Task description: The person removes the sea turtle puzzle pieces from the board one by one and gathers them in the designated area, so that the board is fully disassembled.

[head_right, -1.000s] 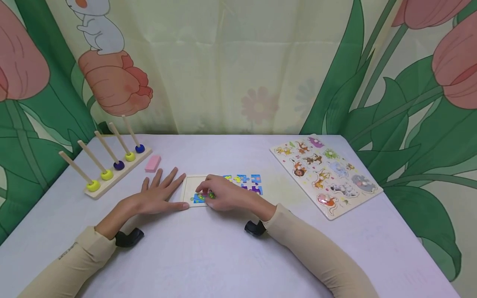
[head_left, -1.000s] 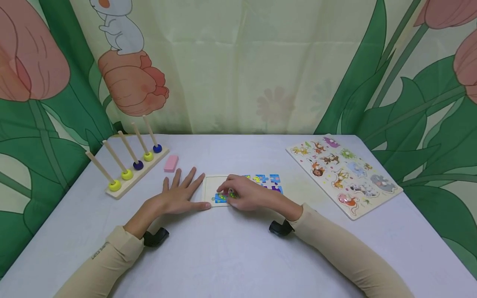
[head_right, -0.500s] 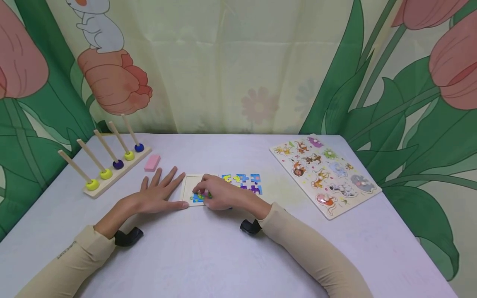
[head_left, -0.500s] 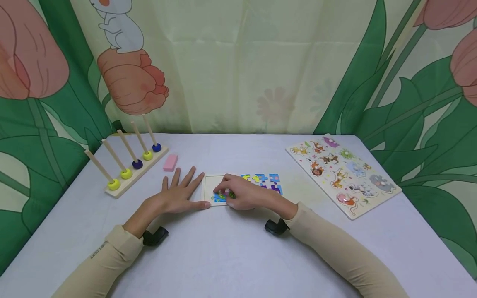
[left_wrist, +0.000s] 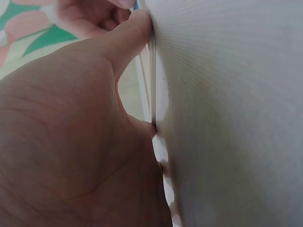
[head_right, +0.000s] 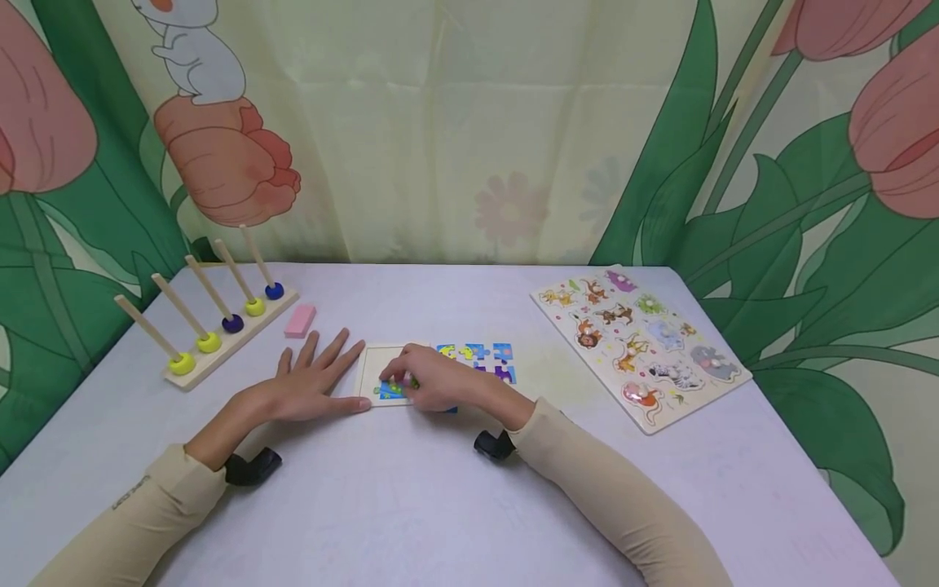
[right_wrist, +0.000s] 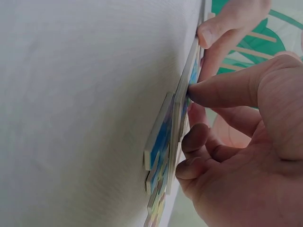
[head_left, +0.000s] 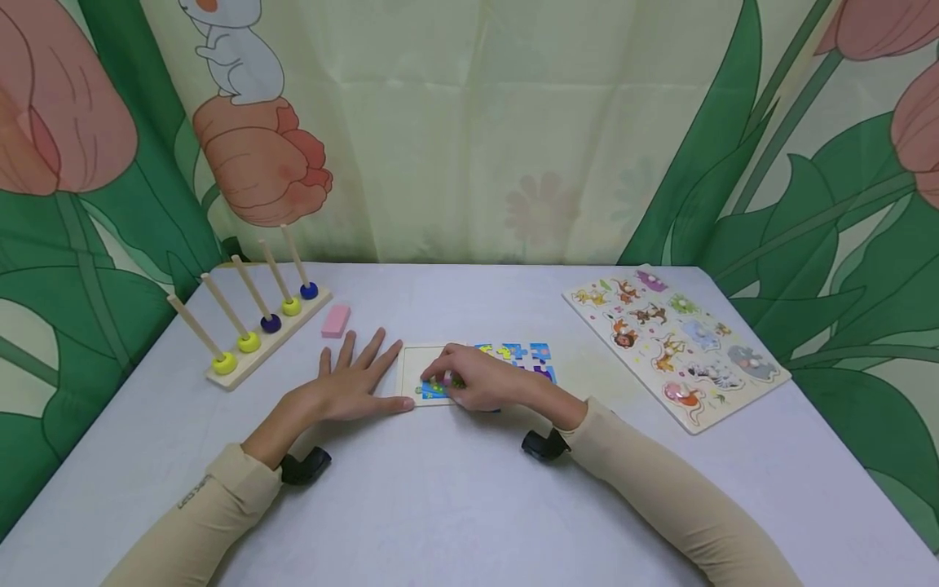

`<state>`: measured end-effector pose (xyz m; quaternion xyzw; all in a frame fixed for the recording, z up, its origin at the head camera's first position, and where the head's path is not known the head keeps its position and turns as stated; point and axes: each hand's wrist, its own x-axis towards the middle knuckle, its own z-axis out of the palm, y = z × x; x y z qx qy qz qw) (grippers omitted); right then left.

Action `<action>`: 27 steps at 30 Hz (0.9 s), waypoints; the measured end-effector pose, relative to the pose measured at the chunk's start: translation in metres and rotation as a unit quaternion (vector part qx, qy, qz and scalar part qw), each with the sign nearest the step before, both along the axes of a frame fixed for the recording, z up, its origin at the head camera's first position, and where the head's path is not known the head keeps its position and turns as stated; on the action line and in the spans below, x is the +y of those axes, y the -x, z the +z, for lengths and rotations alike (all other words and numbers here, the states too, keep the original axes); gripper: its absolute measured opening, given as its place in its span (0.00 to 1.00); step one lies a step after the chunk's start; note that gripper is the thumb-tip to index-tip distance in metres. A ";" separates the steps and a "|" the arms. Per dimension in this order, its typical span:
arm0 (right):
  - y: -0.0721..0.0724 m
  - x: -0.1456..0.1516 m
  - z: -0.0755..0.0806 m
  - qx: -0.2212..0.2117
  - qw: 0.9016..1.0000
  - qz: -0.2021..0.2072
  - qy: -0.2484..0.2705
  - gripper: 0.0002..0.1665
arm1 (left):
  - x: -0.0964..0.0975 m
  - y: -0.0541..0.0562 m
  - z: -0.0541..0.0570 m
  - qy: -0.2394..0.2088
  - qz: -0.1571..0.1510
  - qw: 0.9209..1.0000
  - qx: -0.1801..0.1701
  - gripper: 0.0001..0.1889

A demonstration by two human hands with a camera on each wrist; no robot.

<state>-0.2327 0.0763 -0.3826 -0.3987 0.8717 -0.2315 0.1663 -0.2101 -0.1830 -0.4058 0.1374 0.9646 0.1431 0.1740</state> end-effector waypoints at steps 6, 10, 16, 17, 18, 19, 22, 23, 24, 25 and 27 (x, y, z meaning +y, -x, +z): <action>0.002 0.000 0.000 0.001 1.000 -0.003 0.000 0.23 | 0.004 -0.003 0.011 -0.003 -0.003 1.000 -0.004 0.58; 0.002 0.000 -0.002 -0.003 1.000 -0.005 0.010 0.23 | 0.001 0.001 0.001 0.000 0.001 1.000 -0.002 0.59; -0.002 0.001 -0.001 0.014 1.000 -0.008 0.014 0.23 | -0.001 0.006 -0.010 0.002 0.004 1.000 0.004 0.60; -0.002 0.002 -0.001 0.019 1.000 -0.008 0.013 0.23 | -0.001 0.006 -0.010 0.003 0.004 1.000 0.005 0.60; -0.002 0.002 -0.001 0.024 1.000 -0.007 0.012 0.24 | -0.002 0.006 -0.010 0.003 0.005 1.000 0.004 0.60; -0.002 0.002 -0.001 0.028 1.000 -0.006 0.010 0.24 | -0.001 0.006 -0.010 0.002 0.005 1.000 0.004 0.60; -0.002 0.003 -0.001 0.039 0.999 -0.002 0.007 0.25 | -0.001 0.006 -0.009 0.003 0.006 1.000 0.003 0.60; -0.002 0.003 -0.001 0.042 0.999 -0.001 0.008 0.26 | -0.001 0.006 -0.009 0.002 0.006 1.000 0.002 0.60; -0.002 0.003 -0.001 0.042 0.999 0.000 0.009 0.26 | -0.001 0.006 -0.009 0.002 0.006 1.000 0.001 0.60; -0.003 0.003 -0.001 0.043 0.999 0.001 0.010 0.26 | -0.001 0.005 -0.009 0.001 0.006 1.000 0.001 0.60; -0.003 0.003 -0.001 0.041 0.999 0.002 0.012 0.25 | -0.002 0.005 -0.008 -0.001 0.006 1.000 0.000 0.59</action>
